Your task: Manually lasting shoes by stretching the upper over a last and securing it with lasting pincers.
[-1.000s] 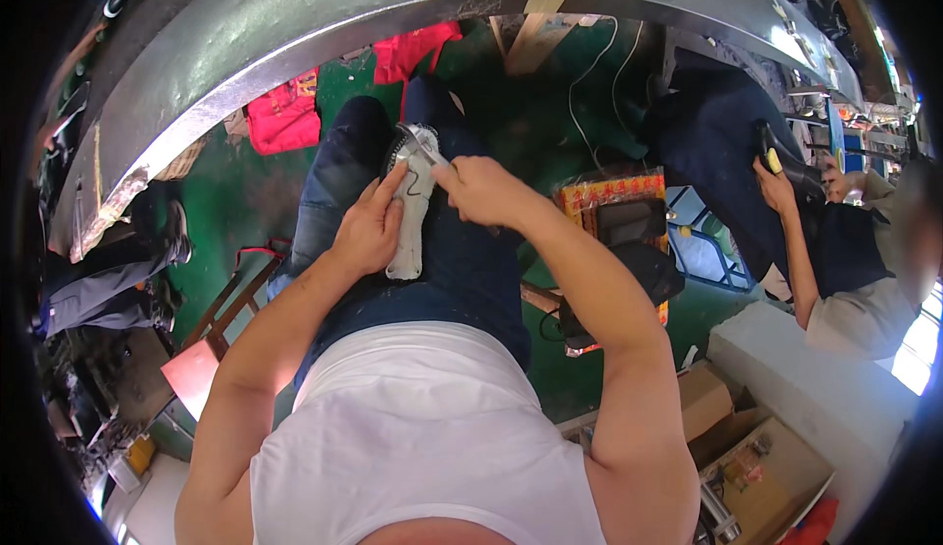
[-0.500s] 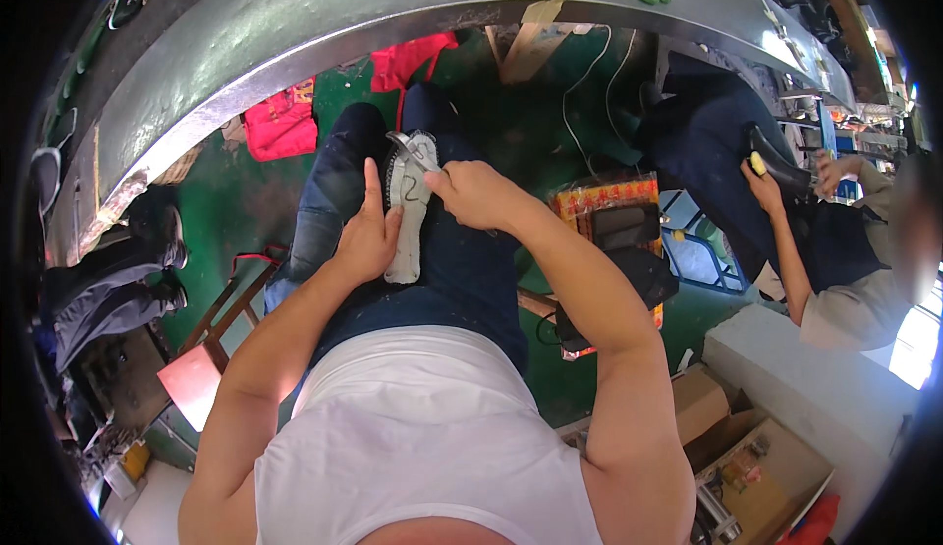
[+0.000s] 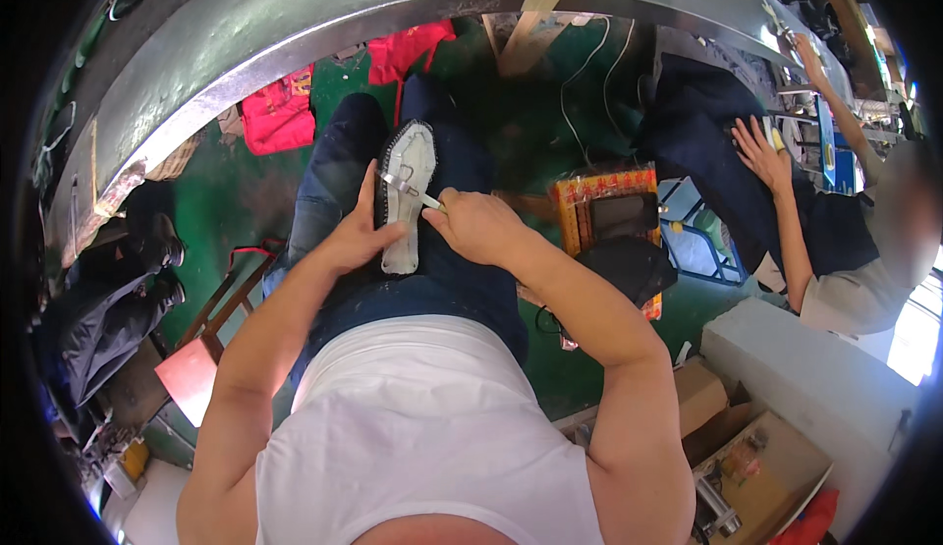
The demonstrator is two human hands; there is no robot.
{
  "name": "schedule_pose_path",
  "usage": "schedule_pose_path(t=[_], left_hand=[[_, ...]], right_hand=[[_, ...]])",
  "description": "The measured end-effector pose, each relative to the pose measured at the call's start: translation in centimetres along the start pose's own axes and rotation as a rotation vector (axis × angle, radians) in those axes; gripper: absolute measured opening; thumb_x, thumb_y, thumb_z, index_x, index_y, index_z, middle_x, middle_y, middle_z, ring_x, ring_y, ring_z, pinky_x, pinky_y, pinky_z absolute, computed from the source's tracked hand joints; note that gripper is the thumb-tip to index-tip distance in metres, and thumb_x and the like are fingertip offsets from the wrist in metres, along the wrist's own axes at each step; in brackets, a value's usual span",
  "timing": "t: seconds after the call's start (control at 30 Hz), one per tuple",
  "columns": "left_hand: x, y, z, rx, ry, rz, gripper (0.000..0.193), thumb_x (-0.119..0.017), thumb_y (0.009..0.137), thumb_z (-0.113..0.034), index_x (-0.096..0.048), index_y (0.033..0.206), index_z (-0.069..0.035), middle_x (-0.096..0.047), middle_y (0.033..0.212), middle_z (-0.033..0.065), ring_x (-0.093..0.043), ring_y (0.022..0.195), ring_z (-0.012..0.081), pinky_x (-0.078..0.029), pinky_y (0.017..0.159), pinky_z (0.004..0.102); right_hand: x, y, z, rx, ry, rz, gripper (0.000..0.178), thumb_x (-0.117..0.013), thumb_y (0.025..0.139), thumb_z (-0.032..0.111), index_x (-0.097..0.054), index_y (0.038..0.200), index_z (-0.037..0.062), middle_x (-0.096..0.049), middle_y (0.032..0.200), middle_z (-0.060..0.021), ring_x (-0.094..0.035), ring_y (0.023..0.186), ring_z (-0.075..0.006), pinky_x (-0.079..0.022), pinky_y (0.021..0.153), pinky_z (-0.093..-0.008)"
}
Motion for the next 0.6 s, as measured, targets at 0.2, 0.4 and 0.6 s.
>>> schedule_pose_path(t=[0.2,0.4,0.6], left_hand=[[-0.5,-0.1,2.5,-0.052,-0.45,0.197,0.105,-0.062,0.095,-0.013,0.024,0.155,-0.014,-0.014,0.163,0.0197,-0.025,0.147,0.0259,-0.024,0.117,0.0332],[-0.1,0.6,2.3,-0.067,-0.447,0.159,0.101,-0.063,0.094,-0.009,0.016,0.158,-0.013,-0.018,0.162,0.0144,-0.026,0.146,0.0222,-0.024,0.118,0.0339],[1.7,4.2,1.3,0.215,-0.44,-0.048,0.06,-0.057,0.101,-0.041,-0.044,0.144,-0.001,-0.061,0.127,0.0139,-0.062,0.11,0.0199,-0.05,0.095,0.035]], right_hand=[[0.9,-0.8,0.8,-0.06,0.18,0.069,0.043,-0.048,0.102,0.038,-0.059,0.101,-0.0028,-0.068,0.091,-0.0266,-0.065,0.089,-0.0457,-0.05,0.078,-0.0531],[-0.1,-0.8,0.1,-0.087,0.058,0.071,0.042,-0.048,0.103,0.038,-0.059,0.099,-0.0025,-0.067,0.085,-0.023,-0.066,0.077,-0.0422,-0.051,0.073,-0.0481],[-3.5,-0.7,-3.6,-0.241,0.887,-0.209,0.044,-0.043,0.106,0.038,-0.058,0.103,-0.0032,-0.064,0.081,-0.0081,-0.063,0.066,-0.0139,-0.05,0.061,-0.0291]])
Point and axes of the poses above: each hand's wrist, its own y-axis towards the middle knuckle, its own x-axis out of the back of the hand, z = x × y, the point moved 1 cm from there along y, towards the middle knuckle
